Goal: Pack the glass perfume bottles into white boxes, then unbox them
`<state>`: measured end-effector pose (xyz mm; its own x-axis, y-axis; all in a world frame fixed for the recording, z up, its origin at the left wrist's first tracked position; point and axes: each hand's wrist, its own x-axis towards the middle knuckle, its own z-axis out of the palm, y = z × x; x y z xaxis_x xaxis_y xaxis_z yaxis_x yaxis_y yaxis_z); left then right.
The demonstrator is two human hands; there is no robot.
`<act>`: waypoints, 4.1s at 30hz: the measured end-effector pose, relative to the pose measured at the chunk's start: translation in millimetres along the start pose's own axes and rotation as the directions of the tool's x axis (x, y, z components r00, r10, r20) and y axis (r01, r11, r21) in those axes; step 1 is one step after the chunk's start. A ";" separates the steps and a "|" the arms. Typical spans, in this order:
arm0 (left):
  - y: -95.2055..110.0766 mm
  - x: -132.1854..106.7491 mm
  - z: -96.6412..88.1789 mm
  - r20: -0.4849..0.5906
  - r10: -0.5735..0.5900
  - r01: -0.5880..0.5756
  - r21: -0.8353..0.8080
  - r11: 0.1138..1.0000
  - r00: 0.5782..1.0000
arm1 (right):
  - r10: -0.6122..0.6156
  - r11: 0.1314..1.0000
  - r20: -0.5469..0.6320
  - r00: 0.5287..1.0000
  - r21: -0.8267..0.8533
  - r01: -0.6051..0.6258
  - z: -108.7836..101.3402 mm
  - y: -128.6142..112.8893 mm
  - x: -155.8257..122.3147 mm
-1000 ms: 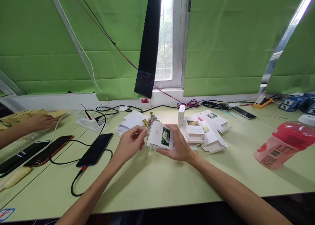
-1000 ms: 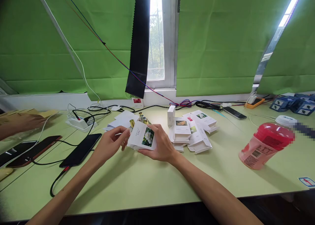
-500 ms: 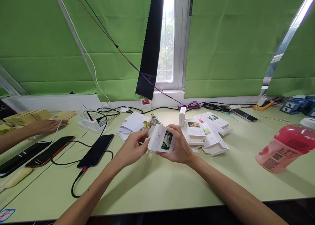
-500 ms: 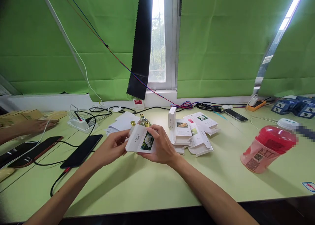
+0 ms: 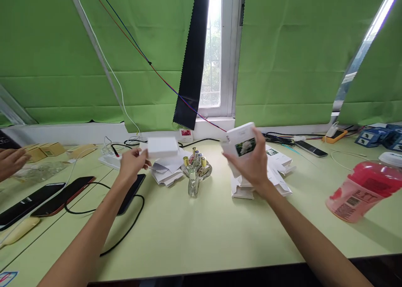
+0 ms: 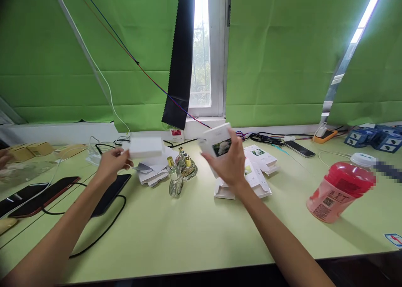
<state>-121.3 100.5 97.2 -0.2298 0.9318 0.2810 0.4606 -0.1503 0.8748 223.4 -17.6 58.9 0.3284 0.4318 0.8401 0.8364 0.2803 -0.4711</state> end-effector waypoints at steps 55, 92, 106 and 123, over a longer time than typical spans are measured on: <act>-17.4 -125.3 94.2 0.589 0.331 -0.517 0.176 0.838 0.737 | -0.181 0.885 0.814 0.552 -0.110 0.452 8.8 -31.1 -6.5; -16.1 -111.5 19.0 0.721 -0.147 0.110 0.098 0.989 0.677 | -0.169 0.955 0.852 0.496 0.266 -0.131 27.4 -60.1 -92.4; -41.1 -131.2 25.5 0.717 -0.035 0.106 -0.054 0.993 0.696 | -0.244 0.965 0.905 0.348 0.263 -0.008 24.7 -43.9 -75.1; -48.3 -145.5 30.6 0.602 -0.114 0.281 -0.190 0.941 0.790 | -0.094 0.922 0.961 0.262 0.184 -0.342 20.5 -16.8 -61.8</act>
<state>-83.9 -17.7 2.1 0.2819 0.9524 -0.1156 0.2054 0.0578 0.9770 180.0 -31.4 9.5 -0.4146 0.9100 0.0058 0.5778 0.2682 -0.7709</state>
